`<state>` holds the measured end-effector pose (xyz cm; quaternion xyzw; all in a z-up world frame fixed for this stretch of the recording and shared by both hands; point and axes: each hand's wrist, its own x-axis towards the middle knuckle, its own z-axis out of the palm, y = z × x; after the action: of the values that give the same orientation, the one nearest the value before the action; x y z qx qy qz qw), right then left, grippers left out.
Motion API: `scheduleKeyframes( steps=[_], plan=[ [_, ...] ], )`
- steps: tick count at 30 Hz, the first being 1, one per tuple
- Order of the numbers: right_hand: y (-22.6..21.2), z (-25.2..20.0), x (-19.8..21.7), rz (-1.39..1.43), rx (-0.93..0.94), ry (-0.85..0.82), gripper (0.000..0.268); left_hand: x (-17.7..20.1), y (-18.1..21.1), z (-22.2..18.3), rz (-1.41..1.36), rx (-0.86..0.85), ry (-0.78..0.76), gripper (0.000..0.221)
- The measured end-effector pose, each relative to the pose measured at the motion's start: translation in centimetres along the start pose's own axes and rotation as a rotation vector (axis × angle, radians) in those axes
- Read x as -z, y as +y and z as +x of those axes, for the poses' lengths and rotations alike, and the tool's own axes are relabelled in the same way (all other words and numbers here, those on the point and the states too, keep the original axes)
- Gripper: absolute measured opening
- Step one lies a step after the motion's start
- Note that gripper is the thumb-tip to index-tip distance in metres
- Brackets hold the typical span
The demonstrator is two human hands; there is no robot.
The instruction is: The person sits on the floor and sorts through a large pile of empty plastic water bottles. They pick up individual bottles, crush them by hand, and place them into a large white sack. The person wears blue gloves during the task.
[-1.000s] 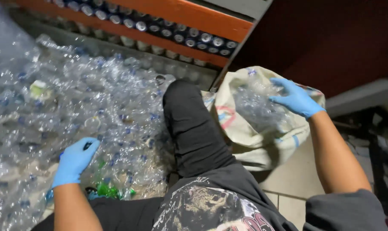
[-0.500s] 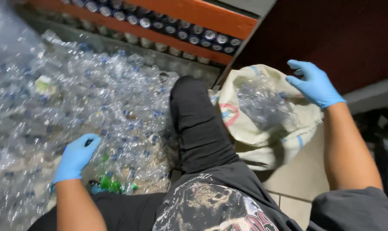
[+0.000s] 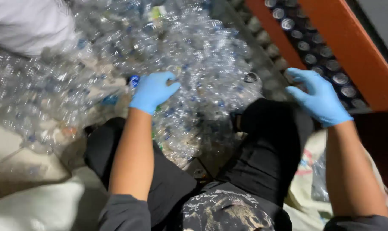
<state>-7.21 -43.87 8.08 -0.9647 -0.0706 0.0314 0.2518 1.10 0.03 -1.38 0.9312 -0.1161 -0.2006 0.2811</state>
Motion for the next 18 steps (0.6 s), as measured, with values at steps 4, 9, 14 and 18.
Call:
scheduleKeyframes(
  steps=[4, 9, 14, 18],
  plan=[
    [-0.6, 7.2, -11.9, -0.013, -0.054, -0.187, 0.045, -2.4, -2.0, 2.6, 0.015, -0.008, 0.144, 0.043],
    [0.6, 10.2, -29.6, 0.355, -0.366, -0.473, 0.059, -3.2, -2.0, 4.0, -0.01, -0.097, 0.322, 0.032],
    [6.3, 5.6, -46.3, 0.139, -0.464, -0.492, 0.069, -1.2, -0.6, 4.6, -0.058, -0.14, 0.362, 0.027],
    [6.3, 1.8, -49.1, 0.045, -0.643, -0.435, 0.079, 0.1, 0.7, 4.0, -0.1, -0.19, 0.338, 0.023]
  ],
)
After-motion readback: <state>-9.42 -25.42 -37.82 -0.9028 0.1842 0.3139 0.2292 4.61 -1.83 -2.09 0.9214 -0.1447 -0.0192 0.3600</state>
